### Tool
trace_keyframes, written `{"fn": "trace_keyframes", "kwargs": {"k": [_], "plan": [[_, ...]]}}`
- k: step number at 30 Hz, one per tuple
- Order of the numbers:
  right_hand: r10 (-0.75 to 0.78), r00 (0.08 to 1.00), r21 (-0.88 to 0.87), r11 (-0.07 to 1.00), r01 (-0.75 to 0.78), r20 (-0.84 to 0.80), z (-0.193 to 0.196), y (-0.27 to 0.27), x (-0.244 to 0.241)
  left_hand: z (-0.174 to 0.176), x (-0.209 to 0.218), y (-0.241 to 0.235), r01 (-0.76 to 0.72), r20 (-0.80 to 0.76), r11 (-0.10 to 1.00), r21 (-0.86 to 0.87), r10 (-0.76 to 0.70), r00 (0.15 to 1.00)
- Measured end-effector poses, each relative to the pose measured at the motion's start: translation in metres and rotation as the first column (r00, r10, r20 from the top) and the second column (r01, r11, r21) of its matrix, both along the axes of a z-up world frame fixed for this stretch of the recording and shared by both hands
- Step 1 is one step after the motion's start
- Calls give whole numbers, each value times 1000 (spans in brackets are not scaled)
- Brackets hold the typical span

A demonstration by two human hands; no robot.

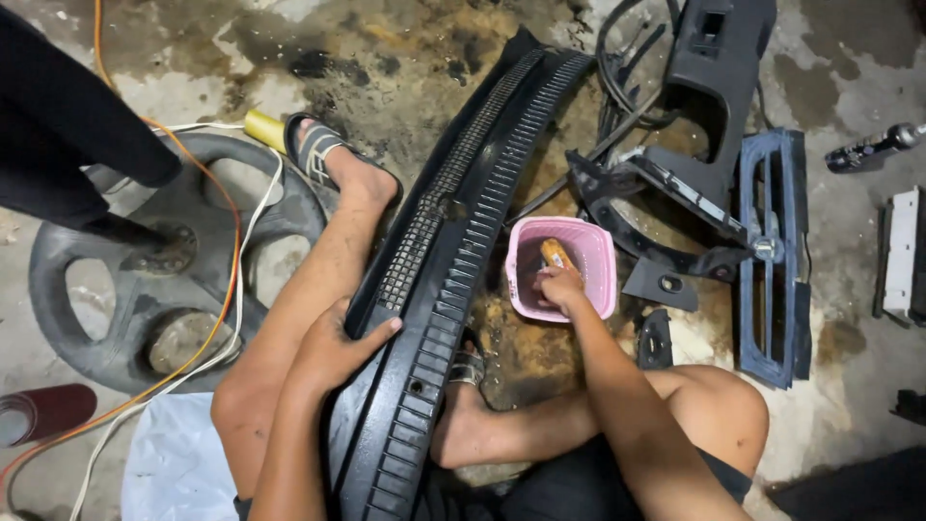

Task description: The person sits on the floor and sands a long black car grille using a sanding block. They hold the grille with one hand and rub the sanding block along its surface, occasionally dipping the block into a pink container of water.

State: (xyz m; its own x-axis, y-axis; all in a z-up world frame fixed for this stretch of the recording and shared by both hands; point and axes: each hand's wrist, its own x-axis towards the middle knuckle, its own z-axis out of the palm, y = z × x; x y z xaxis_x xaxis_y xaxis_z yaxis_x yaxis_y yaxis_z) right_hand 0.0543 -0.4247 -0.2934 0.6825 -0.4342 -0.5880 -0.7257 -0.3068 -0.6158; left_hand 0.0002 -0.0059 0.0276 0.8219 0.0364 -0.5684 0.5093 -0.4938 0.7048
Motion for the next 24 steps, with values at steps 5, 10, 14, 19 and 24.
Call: {"fn": "trace_keyframes", "kwargs": {"k": [5, 10, 14, 19, 24], "plan": [[-161, 981, 461, 866, 192, -105, 58, 6, 6, -12, 1, -1, 11, -15, 1000, -13, -11, 1000], [-100, 995, 648, 758, 76, 1, 105, 4, 14, -12, -1, 0, 15, 7, 999, -45, -14, 1000], [-16, 970, 598, 790, -135, 241, 193, 64, 8, -28, -2, 2, 28, 48, 999, -29, -27, 999], [376, 655, -50, 887, -460, 655, 267, 149, -15, -54, -1, 6, 48, 83, 999, -8, -48, 995], [754, 195, -537, 600, -593, 627, 234, 172, -23, -40, -6, 2, 91, 83, 996, 15, -92, 992]]}}
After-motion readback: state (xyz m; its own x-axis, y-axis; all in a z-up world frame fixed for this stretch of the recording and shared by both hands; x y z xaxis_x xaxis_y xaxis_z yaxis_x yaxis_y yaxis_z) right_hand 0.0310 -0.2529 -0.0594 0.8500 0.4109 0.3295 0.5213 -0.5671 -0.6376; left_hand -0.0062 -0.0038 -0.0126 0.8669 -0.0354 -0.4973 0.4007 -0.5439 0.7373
